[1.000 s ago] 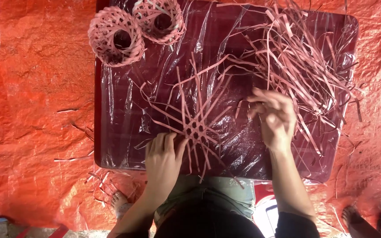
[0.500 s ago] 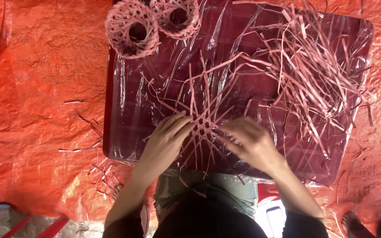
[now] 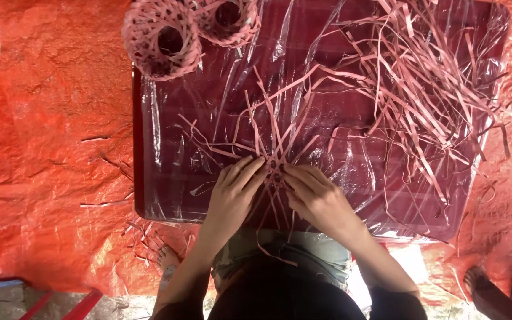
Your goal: Weaving pink plastic strips together on a table to create a patterned mesh, likely for furniture or baskets.
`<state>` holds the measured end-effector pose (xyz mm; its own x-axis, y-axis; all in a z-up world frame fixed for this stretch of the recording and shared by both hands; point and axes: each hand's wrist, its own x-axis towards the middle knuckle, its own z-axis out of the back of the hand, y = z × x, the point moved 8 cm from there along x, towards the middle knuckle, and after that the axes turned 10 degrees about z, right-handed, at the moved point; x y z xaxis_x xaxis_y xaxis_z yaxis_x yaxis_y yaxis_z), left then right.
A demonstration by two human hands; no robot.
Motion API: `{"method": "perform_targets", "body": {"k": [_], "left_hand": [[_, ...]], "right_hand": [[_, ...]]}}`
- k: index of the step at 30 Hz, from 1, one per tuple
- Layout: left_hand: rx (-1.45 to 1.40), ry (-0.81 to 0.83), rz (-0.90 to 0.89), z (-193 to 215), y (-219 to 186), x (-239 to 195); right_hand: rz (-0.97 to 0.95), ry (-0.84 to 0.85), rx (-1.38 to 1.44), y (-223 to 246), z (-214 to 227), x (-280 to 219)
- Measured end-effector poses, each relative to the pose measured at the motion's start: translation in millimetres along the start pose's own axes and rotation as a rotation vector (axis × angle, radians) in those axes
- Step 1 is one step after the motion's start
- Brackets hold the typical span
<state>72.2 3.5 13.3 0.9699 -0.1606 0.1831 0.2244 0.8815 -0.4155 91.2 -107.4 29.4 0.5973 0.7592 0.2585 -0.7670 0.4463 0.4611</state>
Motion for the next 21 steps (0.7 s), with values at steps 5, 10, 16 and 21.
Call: {"method": "perform_targets", "body": {"k": [5, 10, 16, 21], "left_hand": [[0.06, -0.015, -0.014, 2, -6, 2], [0.099, -0.073, -0.03, 8, -11, 5], [0.254, -0.026, 0.061, 11, -13, 9], [-0.035, -0.047, 0.036, -7, 7, -3]], "right_hand": [[-0.013, -0.092, -0.138, 3, -10, -5], [-0.004, -0.129, -0.205, 8, -9, -1], [-0.044, -0.171, -0.252, 11, -4, 5], [-0.183, -0.181, -0.047, -7, -13, -10]]}}
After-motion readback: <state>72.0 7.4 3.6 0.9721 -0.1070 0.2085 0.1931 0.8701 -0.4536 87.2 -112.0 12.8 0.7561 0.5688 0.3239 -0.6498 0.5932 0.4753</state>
